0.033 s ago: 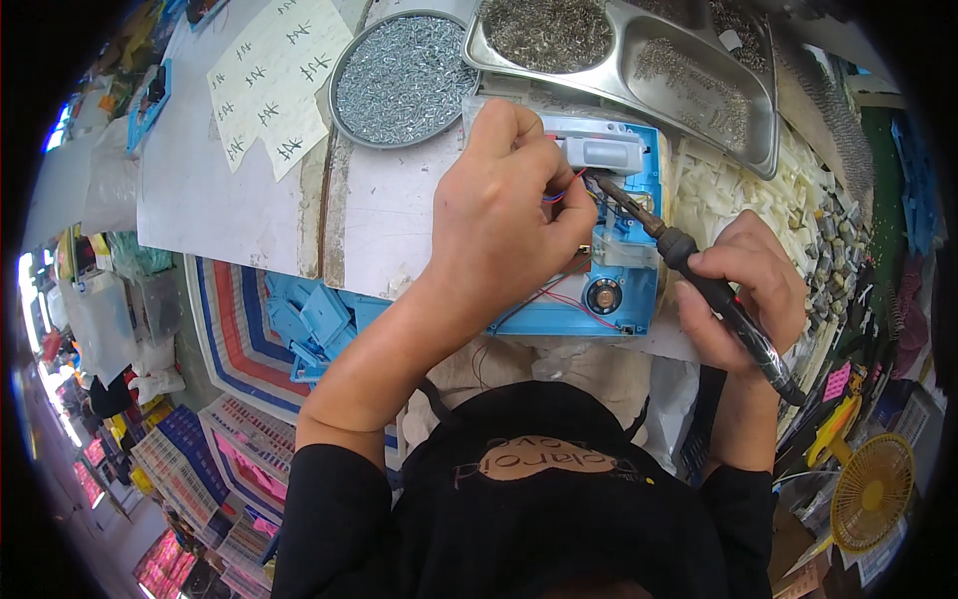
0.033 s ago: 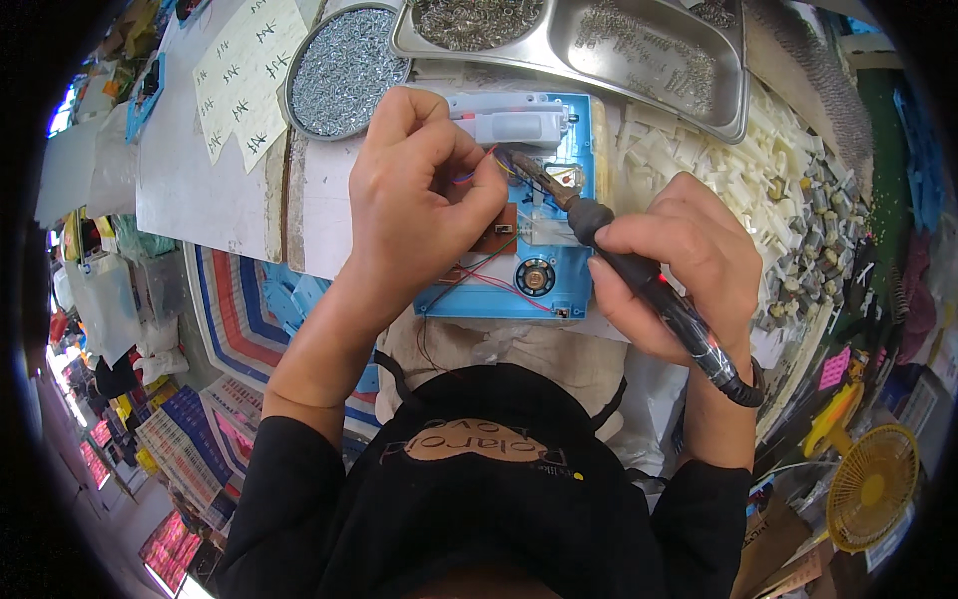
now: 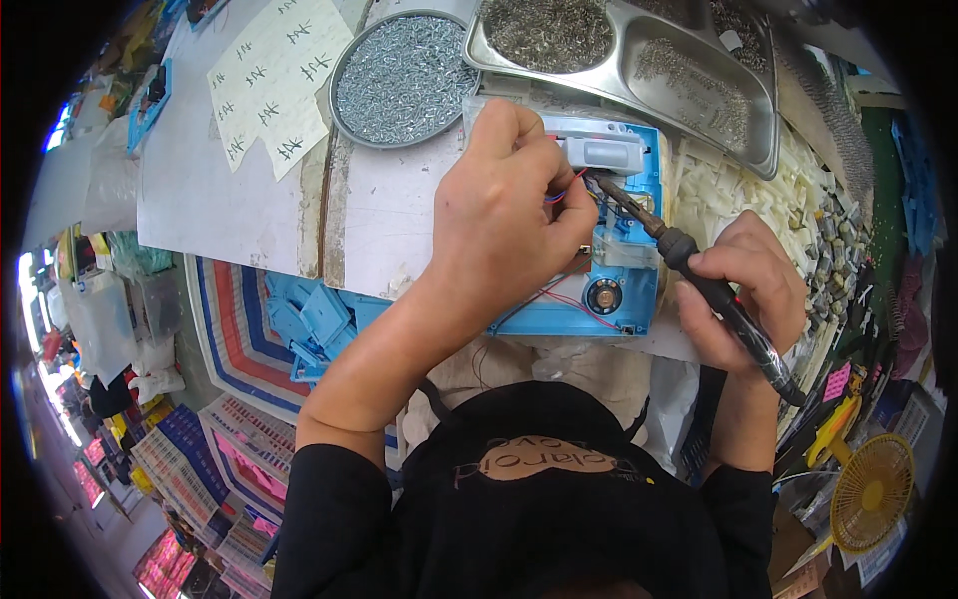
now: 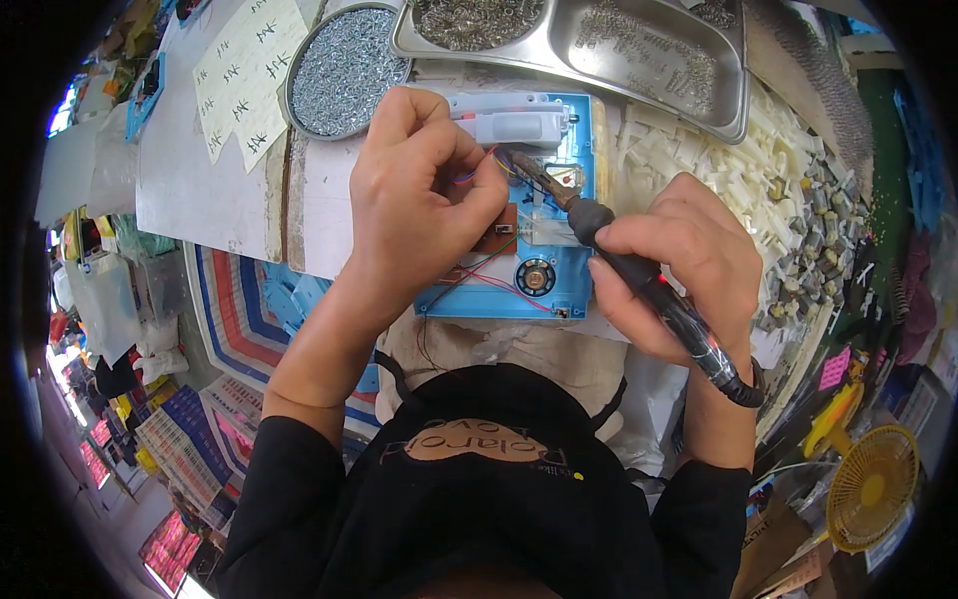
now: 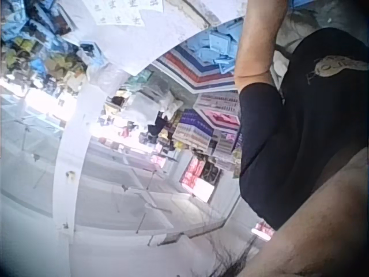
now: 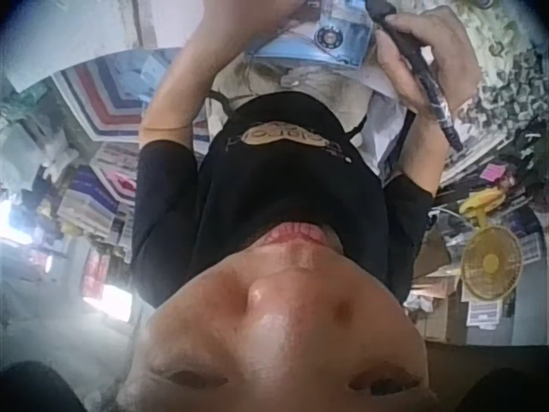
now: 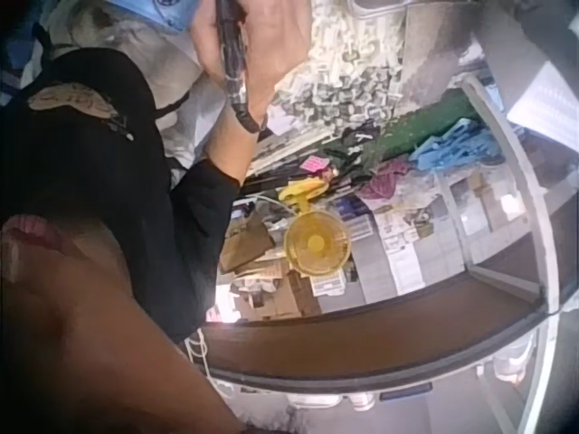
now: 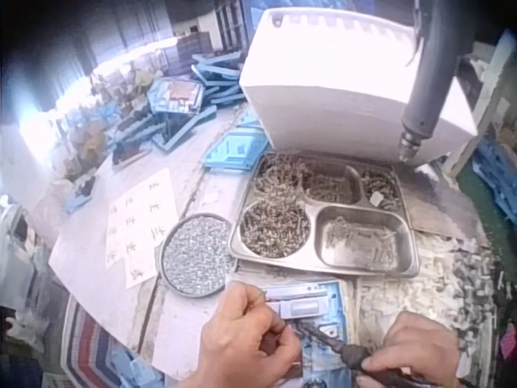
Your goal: Soldering components and assembling a blue plastic electronic device housing using an electric screwdriver.
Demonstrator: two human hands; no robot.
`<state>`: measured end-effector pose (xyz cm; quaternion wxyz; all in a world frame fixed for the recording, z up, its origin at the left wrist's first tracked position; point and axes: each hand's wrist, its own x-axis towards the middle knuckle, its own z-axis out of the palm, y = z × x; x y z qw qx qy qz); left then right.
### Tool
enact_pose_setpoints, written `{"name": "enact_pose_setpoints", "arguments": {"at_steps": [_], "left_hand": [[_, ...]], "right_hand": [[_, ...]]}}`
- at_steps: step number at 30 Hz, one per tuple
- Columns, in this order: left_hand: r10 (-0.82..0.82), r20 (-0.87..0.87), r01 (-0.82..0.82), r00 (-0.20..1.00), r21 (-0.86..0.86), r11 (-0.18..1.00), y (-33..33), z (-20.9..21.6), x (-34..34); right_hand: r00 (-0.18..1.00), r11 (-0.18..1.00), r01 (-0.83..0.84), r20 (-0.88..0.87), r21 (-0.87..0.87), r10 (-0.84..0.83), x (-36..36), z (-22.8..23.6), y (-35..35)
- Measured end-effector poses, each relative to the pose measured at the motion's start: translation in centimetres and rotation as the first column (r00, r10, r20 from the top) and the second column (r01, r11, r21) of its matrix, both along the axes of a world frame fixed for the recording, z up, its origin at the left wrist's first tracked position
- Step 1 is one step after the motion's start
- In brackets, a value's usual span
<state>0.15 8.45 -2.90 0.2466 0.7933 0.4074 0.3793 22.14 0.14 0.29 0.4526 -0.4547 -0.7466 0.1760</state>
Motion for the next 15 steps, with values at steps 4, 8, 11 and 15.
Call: {"name": "enact_pose_setpoints", "arguments": {"at_steps": [4,8,11,15], "left_hand": [[0.008,-0.029,-0.008,1.0,0.03,1.0,-0.07,0.17,0.09],[0.011,-0.028,-0.01,1.0,0.048,0.999,-0.13,0.06,0.15],[0.015,-0.022,-0.013,1.0,0.065,0.998,-0.15,-0.07,0.13],[0.022,-0.025,-0.02,0.999,0.066,0.998,-0.18,-0.12,0.18]], "right_hand": [[1.0,1.0,-0.003,0.006,-0.012,0.003,0.15,-0.01,-0.07],[1.0,1.0,-0.007,-0.014,-0.027,0.006,0.34,-0.2,-0.21],[1.0,0.999,-0.001,-0.024,-0.047,0.0,0.31,-0.11,-0.41],[1.0,0.997,0.017,-0.02,-0.072,-0.018,0.22,0.04,-0.75]]}}
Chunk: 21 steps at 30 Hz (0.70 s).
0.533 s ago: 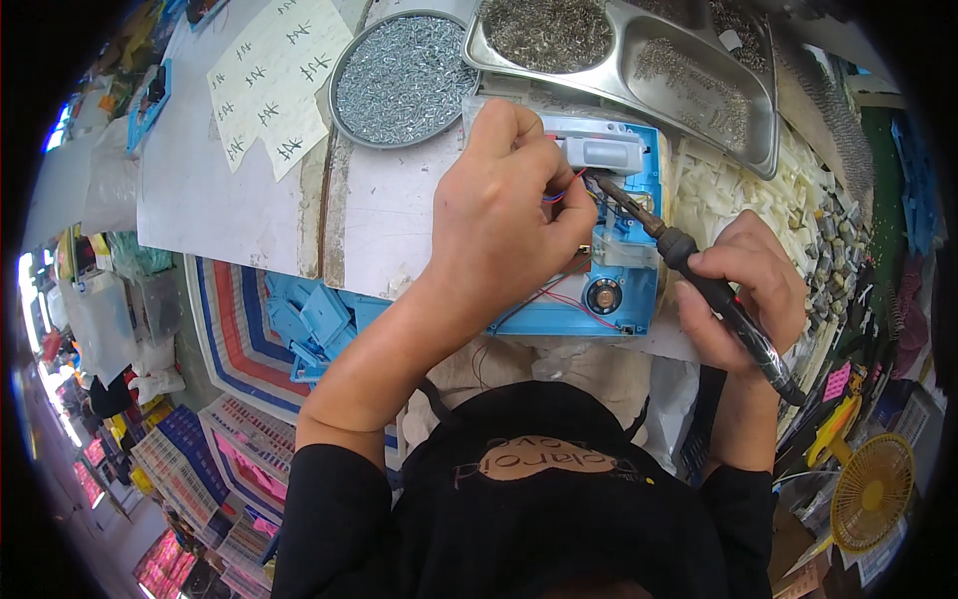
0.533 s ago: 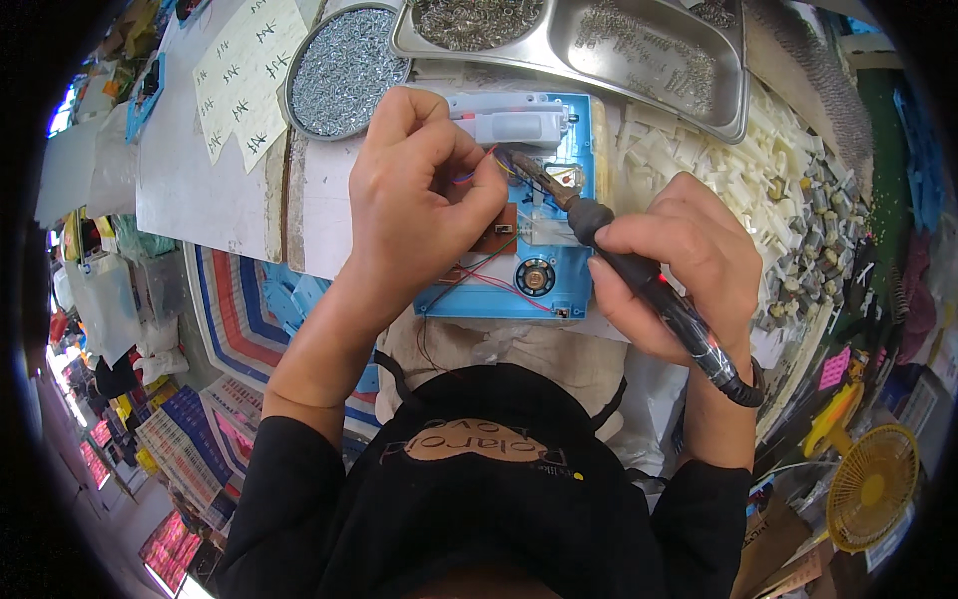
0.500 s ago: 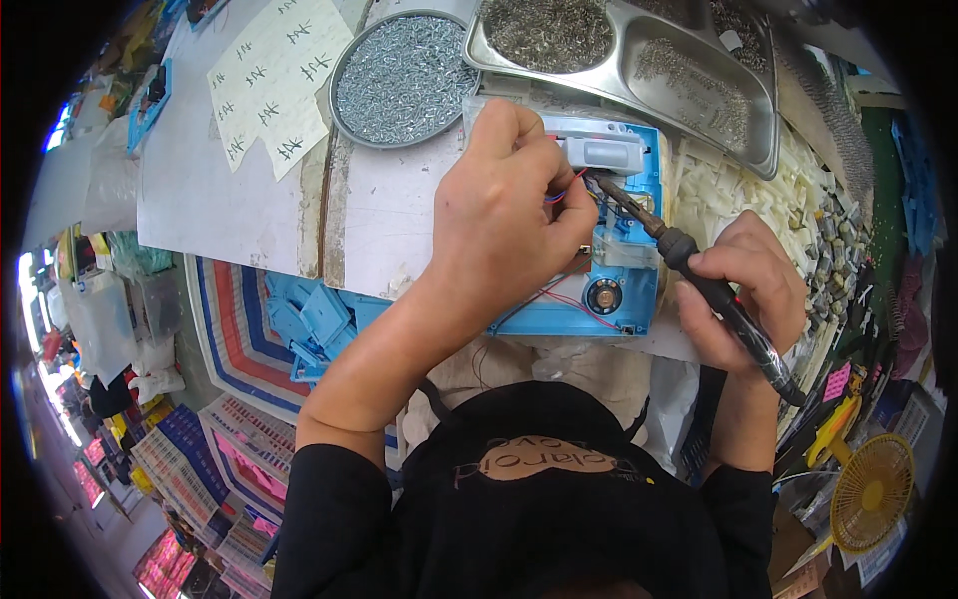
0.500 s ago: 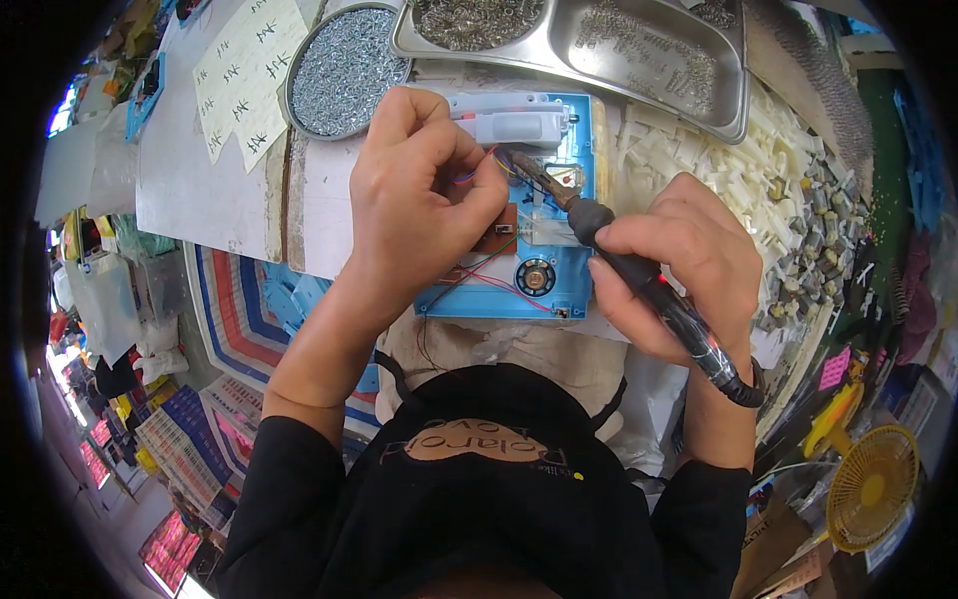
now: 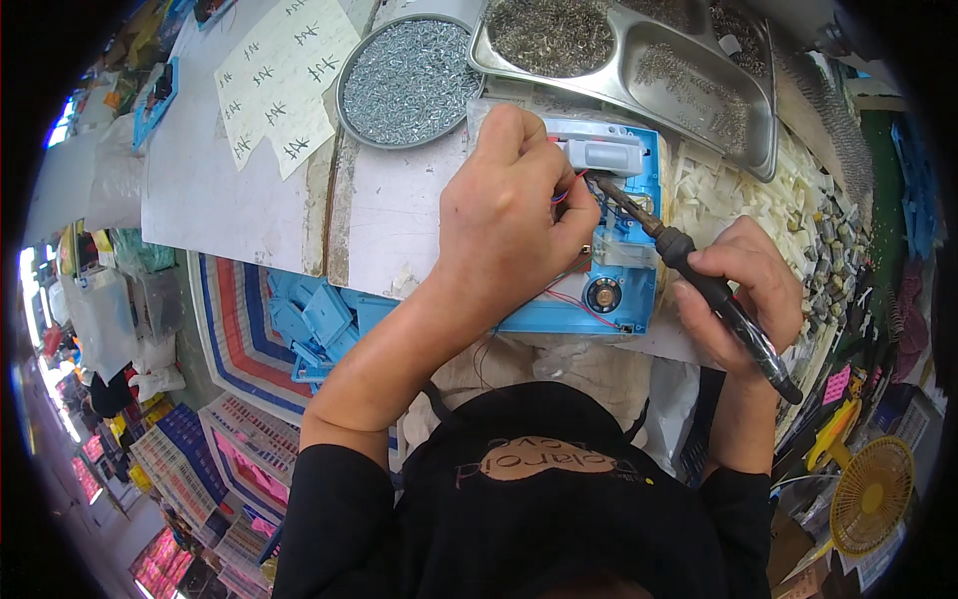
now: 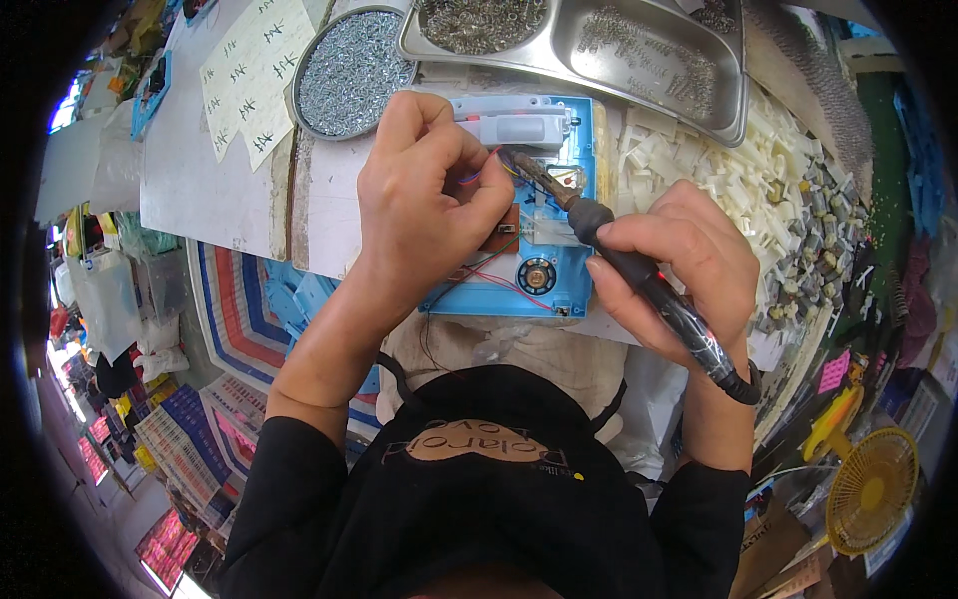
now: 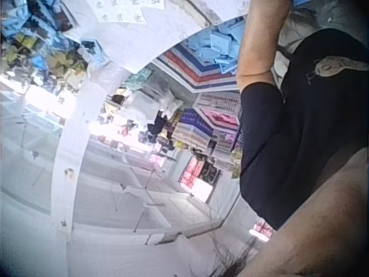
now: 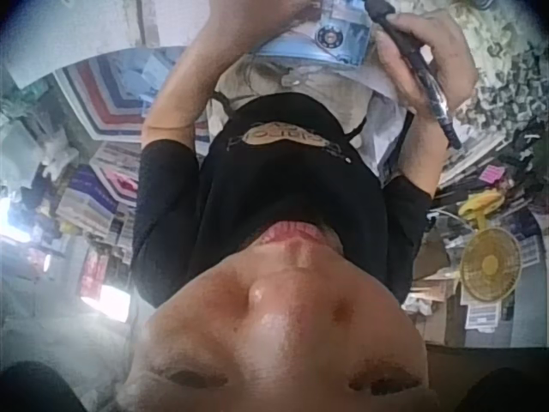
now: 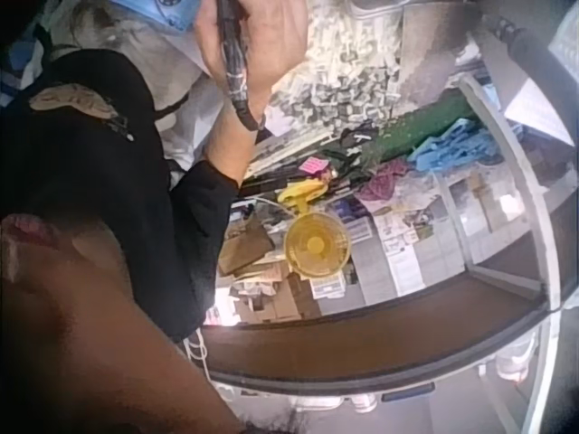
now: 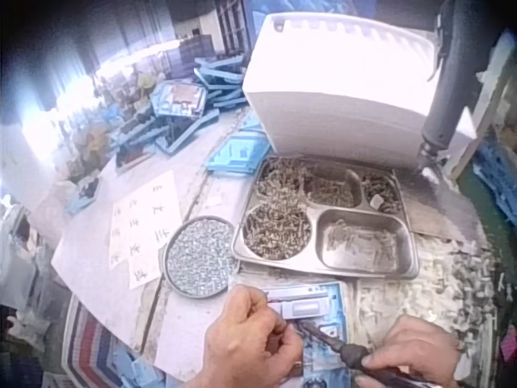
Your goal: Soldering components and assembling a blue plastic electronic device housing using an electric screwdriver.
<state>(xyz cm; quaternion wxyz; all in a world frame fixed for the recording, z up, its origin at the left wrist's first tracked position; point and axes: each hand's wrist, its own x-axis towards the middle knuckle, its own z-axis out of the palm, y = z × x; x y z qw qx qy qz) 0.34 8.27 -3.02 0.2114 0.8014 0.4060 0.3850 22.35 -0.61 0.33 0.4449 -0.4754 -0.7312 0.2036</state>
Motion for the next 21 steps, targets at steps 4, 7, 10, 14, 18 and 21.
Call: {"name": "enact_pose_setpoints", "arguments": {"at_steps": [4,7,10,14,18,21], "left_hand": [[0.006,-0.003,-0.006,1.0,0.009,1.0,0.0,0.0,0.1],[0.01,-0.011,-0.01,1.0,0.013,1.0,-0.1,-0.1,0.0],[0.009,-0.012,-0.009,1.0,-0.008,1.0,-0.1,0.0,0.0],[0.01,-0.012,-0.01,1.0,-0.009,1.0,-0.2,0.1,0.0],[0.011,-0.025,-0.011,1.0,-0.011,1.0,-0.2,0.3,0.1],[0.015,-0.046,-0.018,0.999,-0.067,0.998,-0.4,0.6,0.0]], "right_hand": [[1.0,1.0,-0.003,0.003,0.018,0.003,0.1,0.3,-0.3],[1.0,1.0,0.006,0.003,0.029,-0.006,0.2,0.8,-0.9],[1.0,1.0,0.014,0.006,0.022,-0.015,0.6,1.1,-1.6],[0.999,0.999,0.047,-0.007,0.025,-0.046,1.0,1.1,-2.3],[0.998,0.998,0.065,-0.014,0.025,-0.064,1.5,0.8,-2.8],[0.997,0.996,0.078,-0.019,0.038,-0.077,1.9,0.8,-3.1]]}}
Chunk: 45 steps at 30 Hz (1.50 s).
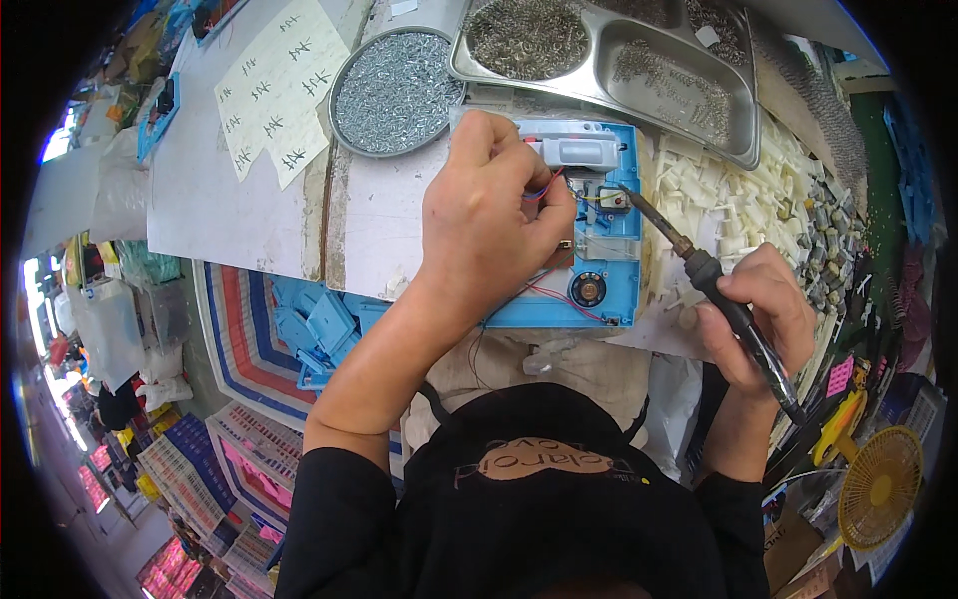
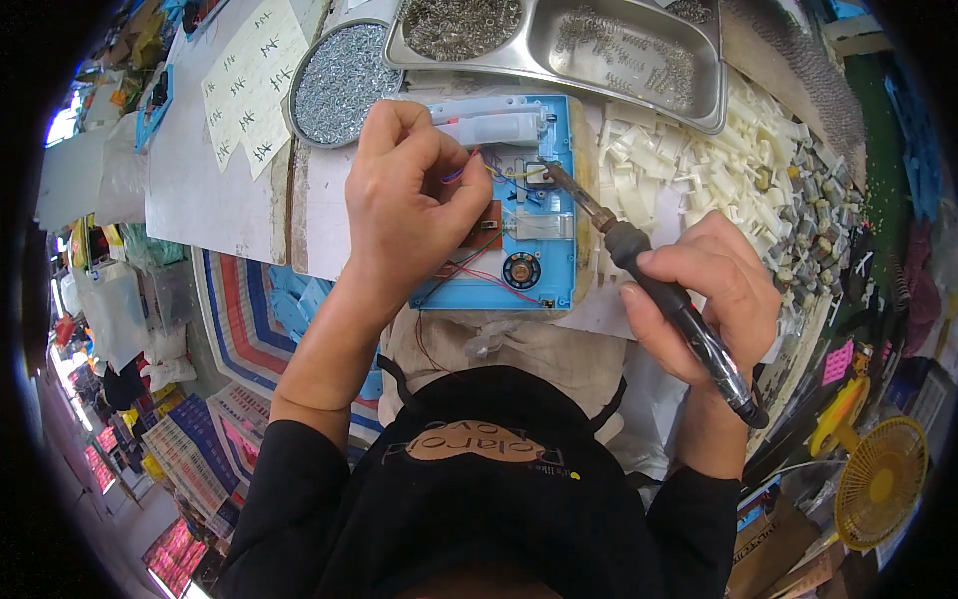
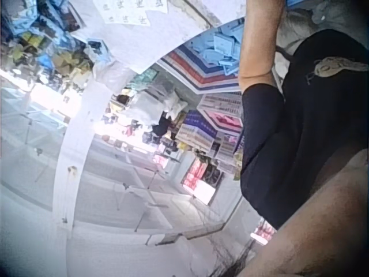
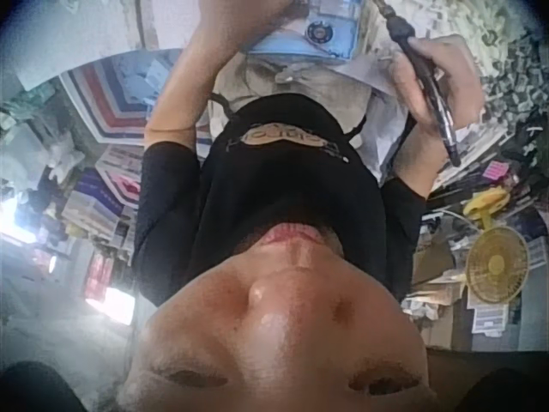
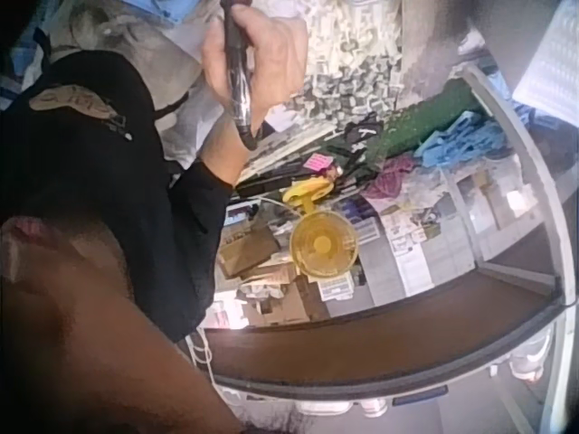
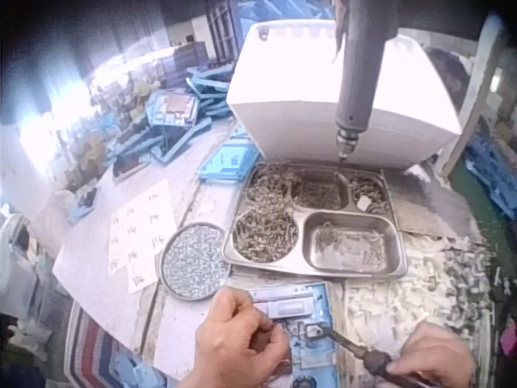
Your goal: Soldering components and assembling a blue plastic electronic device housing using an electric screwdriver.
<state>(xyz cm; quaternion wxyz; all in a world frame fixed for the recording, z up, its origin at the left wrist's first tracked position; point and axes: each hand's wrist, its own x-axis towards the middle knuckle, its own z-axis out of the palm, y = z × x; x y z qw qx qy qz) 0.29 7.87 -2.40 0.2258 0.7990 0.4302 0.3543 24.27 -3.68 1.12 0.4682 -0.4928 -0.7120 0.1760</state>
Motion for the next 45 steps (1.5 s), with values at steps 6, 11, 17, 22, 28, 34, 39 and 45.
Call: {"name": "enact_pose_setpoints", "arguments": {"at_steps": [6,11,17,22,28,34,39,45], "left_hand": [[-0.188,0.048,0.193,0.981,-0.12,0.974,-2.9,2.6,-0.9],[-0.387,-0.177,0.394,0.905,0.008,0.919,-2.1,1.3,0.6],[-0.256,0.147,0.294,0.955,-0.384,0.875,-1.1,1.2,0.5],[-0.215,0.15,0.261,0.965,-0.464,0.846,-1.0,1.5,0.4],[-0.236,0.19,0.297,0.953,-0.424,0.856,-1.1,1.0,0.1],[-0.411,0.17,0.444,0.896,-0.293,0.846,-0.7,0.5,-0.5],[-0.536,0.048,0.531,0.843,-0.237,0.814,-0.7,1.4,-1.3],[-0.617,-0.055,0.588,0.785,-0.245,0.771,0.2,1.2,-1.4]], "right_hand": [[0.986,0.997,0.067,-0.151,-0.044,-0.073,2.2,-0.1,-2.7],[0.93,0.978,0.134,-0.322,-0.158,-0.179,1.1,-0.8,-3.4],[0.947,0.971,0.141,-0.26,-0.192,-0.189,-4.1,-2.2,1.0],[0.915,0.965,0.104,-0.358,-0.24,-0.187,-6.2,-3.0,3.6],[0.945,0.969,0.168,-0.252,-0.18,-0.21,-6.3,-3.1,3.3],[0.978,0.977,0.187,-0.07,-0.101,-0.194,-4.3,-1.7,1.2],[0.888,0.992,0.035,-0.451,-0.124,-0.088,2.1,-0.8,-3.4],[0.894,0.948,-0.209,-0.44,-0.24,0.086,1.8,-0.7,-2.5]]}}
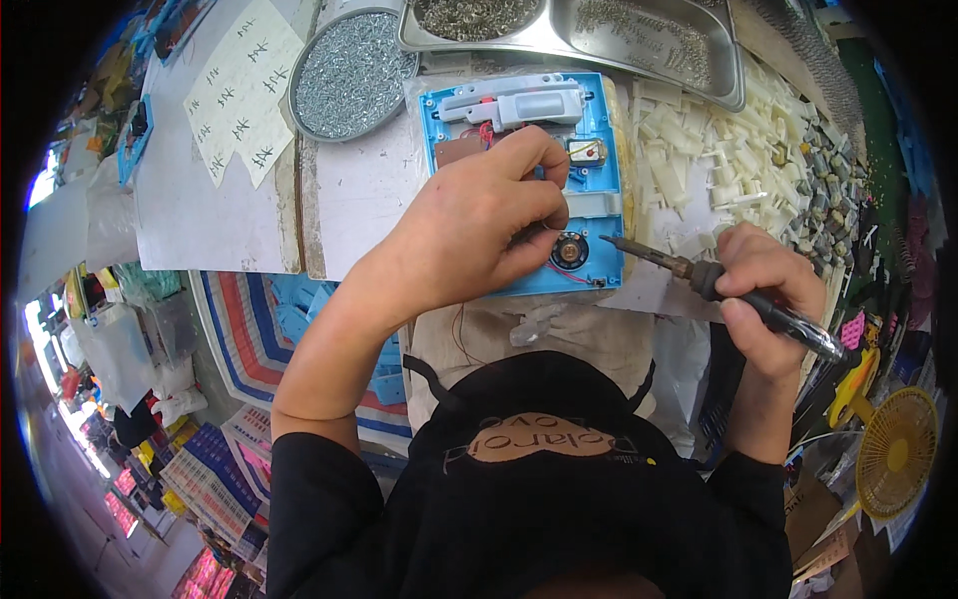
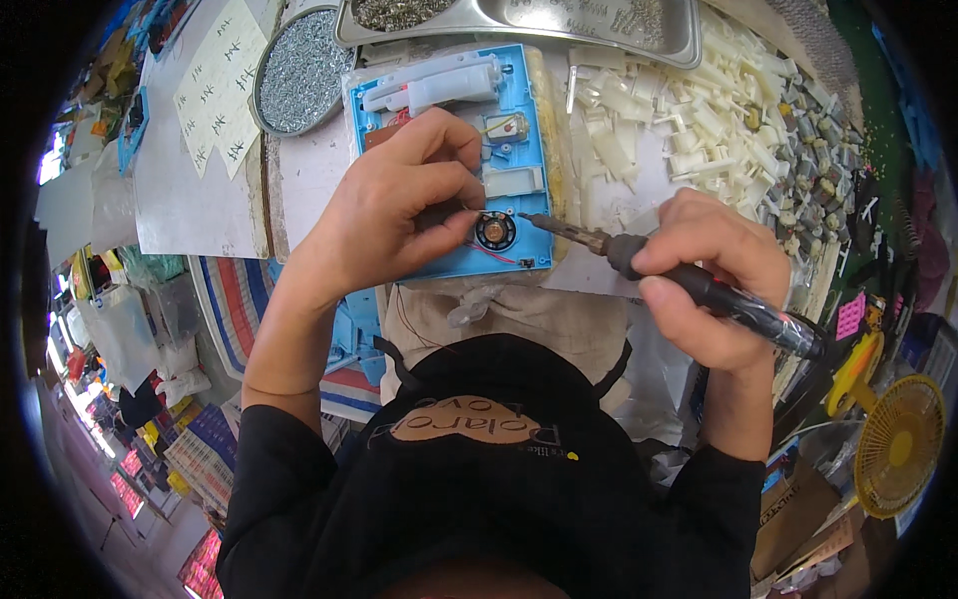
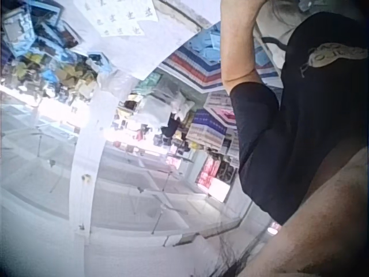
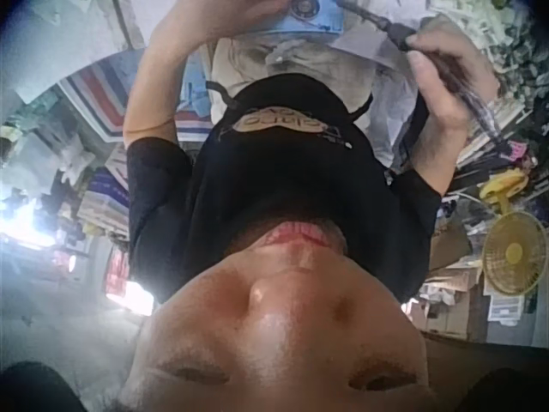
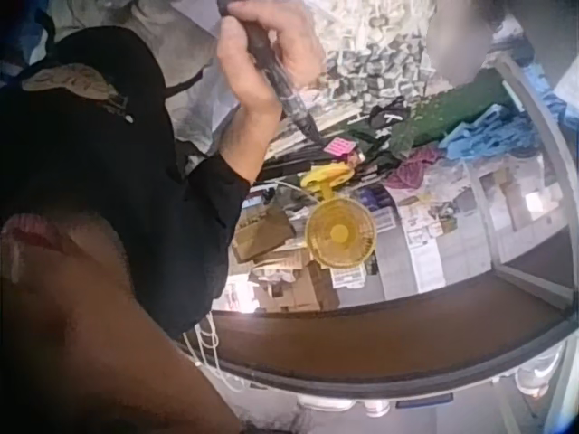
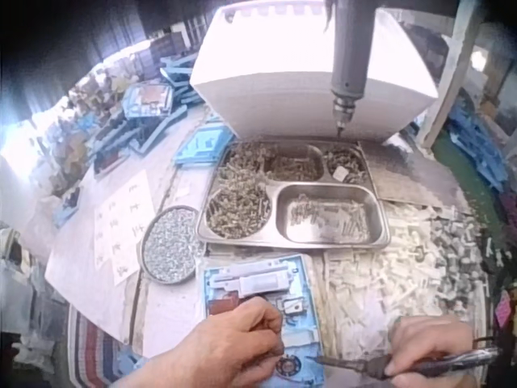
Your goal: Soldering components and assembling a blue plastic electronic device housing using an electric screwdriver.
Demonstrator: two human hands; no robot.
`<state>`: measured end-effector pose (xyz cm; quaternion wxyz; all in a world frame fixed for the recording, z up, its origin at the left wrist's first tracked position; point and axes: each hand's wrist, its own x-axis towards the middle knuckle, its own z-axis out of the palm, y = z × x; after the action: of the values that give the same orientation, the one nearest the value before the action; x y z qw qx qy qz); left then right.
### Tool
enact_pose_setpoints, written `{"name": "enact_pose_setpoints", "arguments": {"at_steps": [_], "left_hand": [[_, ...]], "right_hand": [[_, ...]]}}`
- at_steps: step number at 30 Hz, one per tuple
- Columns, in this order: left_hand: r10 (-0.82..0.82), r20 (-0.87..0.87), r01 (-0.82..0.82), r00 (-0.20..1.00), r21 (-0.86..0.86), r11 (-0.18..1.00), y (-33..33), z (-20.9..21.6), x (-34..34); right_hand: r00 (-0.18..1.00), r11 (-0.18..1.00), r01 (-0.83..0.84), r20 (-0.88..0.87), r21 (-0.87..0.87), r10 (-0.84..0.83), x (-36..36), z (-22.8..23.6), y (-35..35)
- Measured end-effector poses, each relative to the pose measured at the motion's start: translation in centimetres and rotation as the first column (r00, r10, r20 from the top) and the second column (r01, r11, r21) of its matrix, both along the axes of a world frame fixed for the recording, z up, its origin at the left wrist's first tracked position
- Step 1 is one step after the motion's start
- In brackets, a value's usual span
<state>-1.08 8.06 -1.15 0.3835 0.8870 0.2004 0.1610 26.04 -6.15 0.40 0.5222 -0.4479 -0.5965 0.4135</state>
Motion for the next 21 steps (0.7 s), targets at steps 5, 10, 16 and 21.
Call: {"name": "enact_pose_setpoints", "arguments": {"at_steps": [5,10,16,21], "left_hand": [[-0.019,0.002,0.019,1.0,0.042,0.999,0.2,-0.1,0.1],[-0.042,0.003,0.042,0.999,0.085,0.995,0.3,0.0,0.2],[-0.06,0.055,0.059,0.997,0.02,0.998,0.9,-0.4,0.4],[-0.1,0.05,0.099,0.994,0.021,0.995,1.4,-0.5,0.5]], "right_hand": [[0.995,0.997,-0.071,0.066,0.012,0.07,-0.5,-0.4,1.3],[0.99,0.995,-0.1,0.098,0.01,0.099,-0.7,-0.5,1.9],[0.988,0.994,-0.105,0.115,0.0,0.105,-0.6,-0.4,2.2],[0.988,0.995,-0.104,0.116,-0.005,0.104,-0.6,-0.3,2.2]]}}
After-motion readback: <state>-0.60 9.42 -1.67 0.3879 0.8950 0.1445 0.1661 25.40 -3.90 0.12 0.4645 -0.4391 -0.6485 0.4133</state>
